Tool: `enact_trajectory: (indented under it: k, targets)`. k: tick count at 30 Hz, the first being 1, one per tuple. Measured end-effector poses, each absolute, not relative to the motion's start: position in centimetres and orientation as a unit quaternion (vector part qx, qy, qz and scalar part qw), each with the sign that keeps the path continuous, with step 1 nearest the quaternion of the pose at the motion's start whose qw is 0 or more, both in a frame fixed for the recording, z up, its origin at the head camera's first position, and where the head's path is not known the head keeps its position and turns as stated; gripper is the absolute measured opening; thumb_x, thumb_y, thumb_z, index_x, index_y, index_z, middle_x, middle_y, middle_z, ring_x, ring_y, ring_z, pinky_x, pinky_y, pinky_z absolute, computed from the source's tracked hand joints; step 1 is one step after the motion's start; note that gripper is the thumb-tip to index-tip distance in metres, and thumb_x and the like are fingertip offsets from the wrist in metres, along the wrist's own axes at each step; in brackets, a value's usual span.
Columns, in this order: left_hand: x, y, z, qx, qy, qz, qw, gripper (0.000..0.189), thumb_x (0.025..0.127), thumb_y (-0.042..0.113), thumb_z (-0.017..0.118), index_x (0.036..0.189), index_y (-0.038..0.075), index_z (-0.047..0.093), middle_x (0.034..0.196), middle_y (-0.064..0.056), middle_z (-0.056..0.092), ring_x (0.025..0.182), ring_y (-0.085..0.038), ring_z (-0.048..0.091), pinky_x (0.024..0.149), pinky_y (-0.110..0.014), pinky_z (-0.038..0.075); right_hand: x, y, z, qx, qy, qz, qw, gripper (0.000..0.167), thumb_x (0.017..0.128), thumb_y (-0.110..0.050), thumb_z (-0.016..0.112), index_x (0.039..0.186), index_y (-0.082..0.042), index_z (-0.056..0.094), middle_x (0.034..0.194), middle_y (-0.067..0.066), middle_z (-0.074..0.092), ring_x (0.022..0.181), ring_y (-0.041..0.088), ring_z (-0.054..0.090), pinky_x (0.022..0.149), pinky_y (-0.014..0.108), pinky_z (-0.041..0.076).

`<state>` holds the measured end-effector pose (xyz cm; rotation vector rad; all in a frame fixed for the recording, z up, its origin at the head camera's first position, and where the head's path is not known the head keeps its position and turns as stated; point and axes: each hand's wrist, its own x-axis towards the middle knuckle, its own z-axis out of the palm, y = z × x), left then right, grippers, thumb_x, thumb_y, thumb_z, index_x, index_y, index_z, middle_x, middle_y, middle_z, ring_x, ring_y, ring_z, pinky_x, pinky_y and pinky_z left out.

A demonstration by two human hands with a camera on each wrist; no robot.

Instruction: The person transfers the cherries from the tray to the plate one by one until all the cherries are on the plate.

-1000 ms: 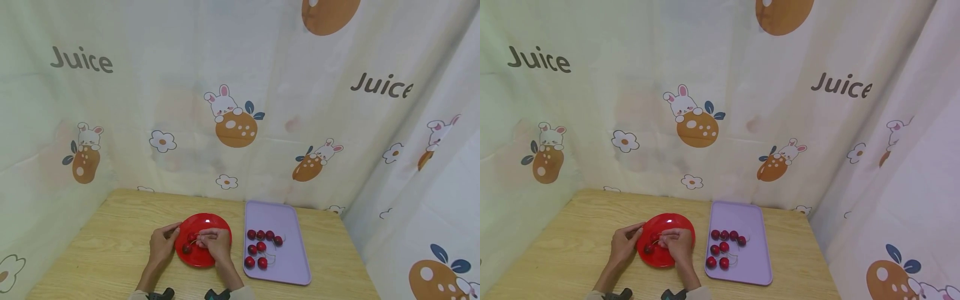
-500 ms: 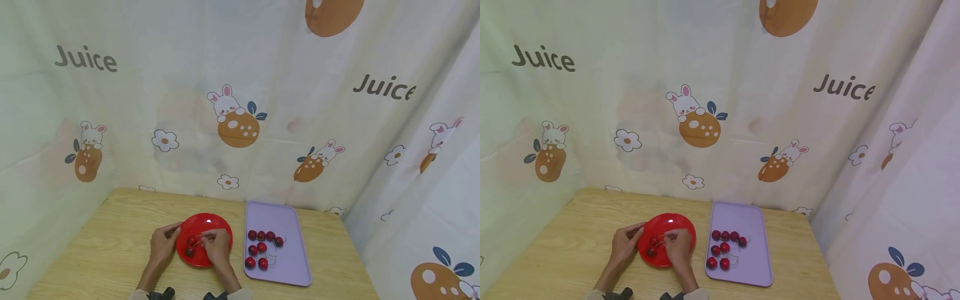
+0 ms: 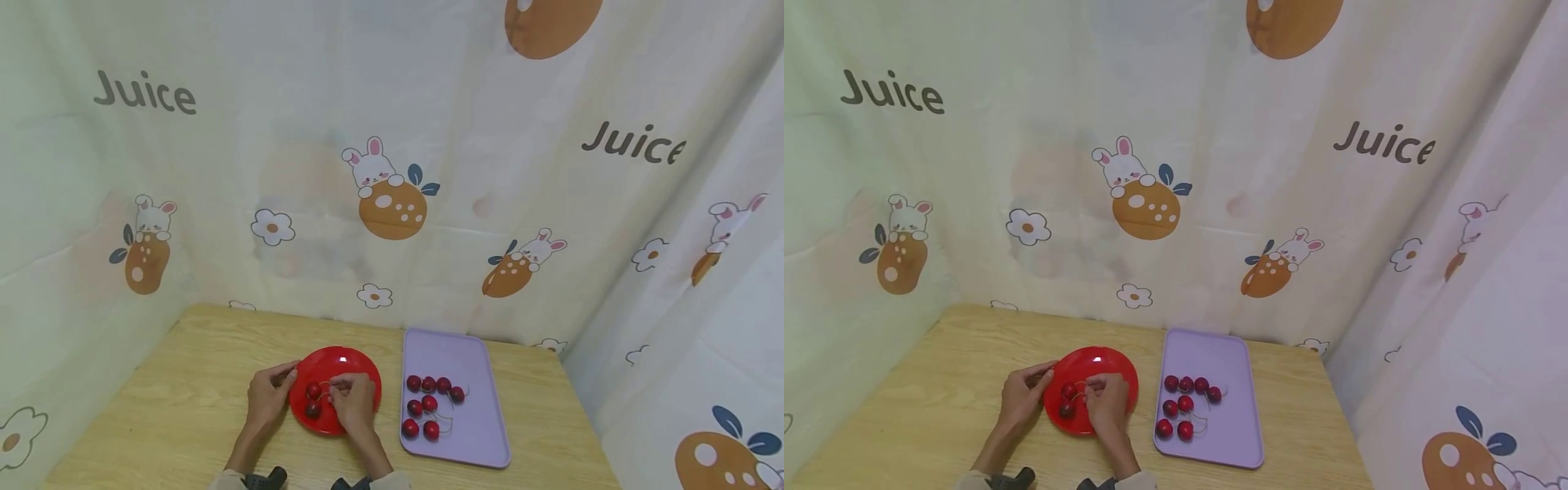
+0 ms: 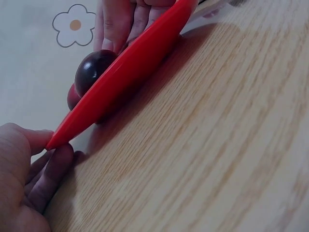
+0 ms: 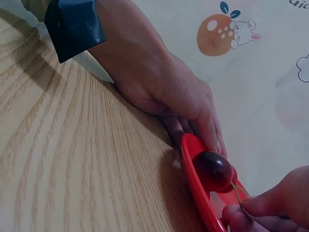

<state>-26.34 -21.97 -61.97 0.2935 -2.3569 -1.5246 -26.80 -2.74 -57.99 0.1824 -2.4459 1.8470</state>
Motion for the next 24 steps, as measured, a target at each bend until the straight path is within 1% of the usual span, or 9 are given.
enact_trajectory:
  k: [4,7,12,15,20,22,24]
  targets:
    - [-26.3,-21.9,-61.9,0.099,-0.821,-0.539,0.159,0.027,0.106,0.011,0.071,0.131,0.009,0.08,0.128,-0.014,0.081,0.097,-0.011,0.073,0.08,-0.016,0.054,-26.7,-2.6,-57.9,0.075,-0.814,0.574,0.043,0.013,0.09,0.012,0.078,0.098,0.003,0.083,0.081,0.007,0.081,0.065,0.006,0.071,0.061,0.02,0.058]
    - [-26.3,-21.9,-61.9,0.099,-0.82,-0.541,0.158,0.027,0.105,0.011,0.071,0.131,0.01,0.08,0.128,-0.014,0.081,0.098,-0.012,0.073,0.081,-0.016,0.054,-26.8,-2.5,-58.2,0.095,-0.827,0.55,0.066,0.012,0.089,0.01,0.08,0.096,0.001,0.083,0.081,0.005,0.081,0.067,0.003,0.068,0.062,0.021,0.058]
    - [-26.2,-21.8,-61.9,0.101,-0.82,-0.539,0.166,0.026,0.105,0.011,0.072,0.129,0.01,0.081,0.126,-0.014,0.082,0.096,-0.011,0.073,0.079,-0.016,0.054,-27.3,-2.2,-59.6,0.118,-0.836,0.525,0.102,0.01,0.088,0.004,0.084,0.095,-0.003,0.085,0.081,0.0,0.08,0.066,0.001,0.063,0.059,0.021,0.054]
    - [-26.1,-21.8,-61.9,0.101,-0.819,-0.539,0.169,0.025,0.104,0.01,0.072,0.128,0.009,0.082,0.124,-0.014,0.082,0.093,-0.01,0.073,0.078,-0.017,0.054,-27.4,-2.0,-59.9,0.112,-0.842,0.518,0.101,0.009,0.089,0.0,0.085,0.096,-0.006,0.086,0.082,-0.002,0.081,0.065,0.0,0.062,0.059,0.02,0.053]
    - [-26.2,-21.9,-61.9,0.1,-0.82,-0.538,0.17,0.025,0.104,0.01,0.072,0.127,0.01,0.082,0.122,-0.014,0.083,0.091,-0.007,0.072,0.077,-0.017,0.053,-26.8,-1.9,-58.1,0.085,-0.852,0.511,0.076,0.011,0.089,0.001,0.085,0.099,-0.002,0.086,0.084,0.003,0.081,0.066,0.004,0.062,0.06,0.022,0.054]
    - [-26.2,-21.9,-61.8,0.101,-0.821,-0.534,0.172,0.025,0.104,0.011,0.073,0.127,0.01,0.082,0.122,-0.013,0.083,0.09,-0.006,0.072,0.077,-0.017,0.053,-26.5,-1.8,-57.4,0.074,-0.854,0.511,0.065,0.01,0.09,0.001,0.085,0.101,-0.001,0.085,0.084,0.002,0.08,0.067,0.003,0.061,0.061,0.021,0.053]
    - [-26.2,-21.9,-61.8,0.1,-0.823,-0.531,0.172,0.025,0.104,0.011,0.073,0.127,0.01,0.082,0.12,-0.013,0.083,0.089,-0.007,0.071,0.077,-0.018,0.052,-26.4,-1.6,-57.0,0.072,-0.855,0.51,0.066,0.01,0.09,0.001,0.085,0.1,-0.001,0.085,0.083,0.003,0.08,0.068,0.003,0.062,0.062,0.02,0.053]
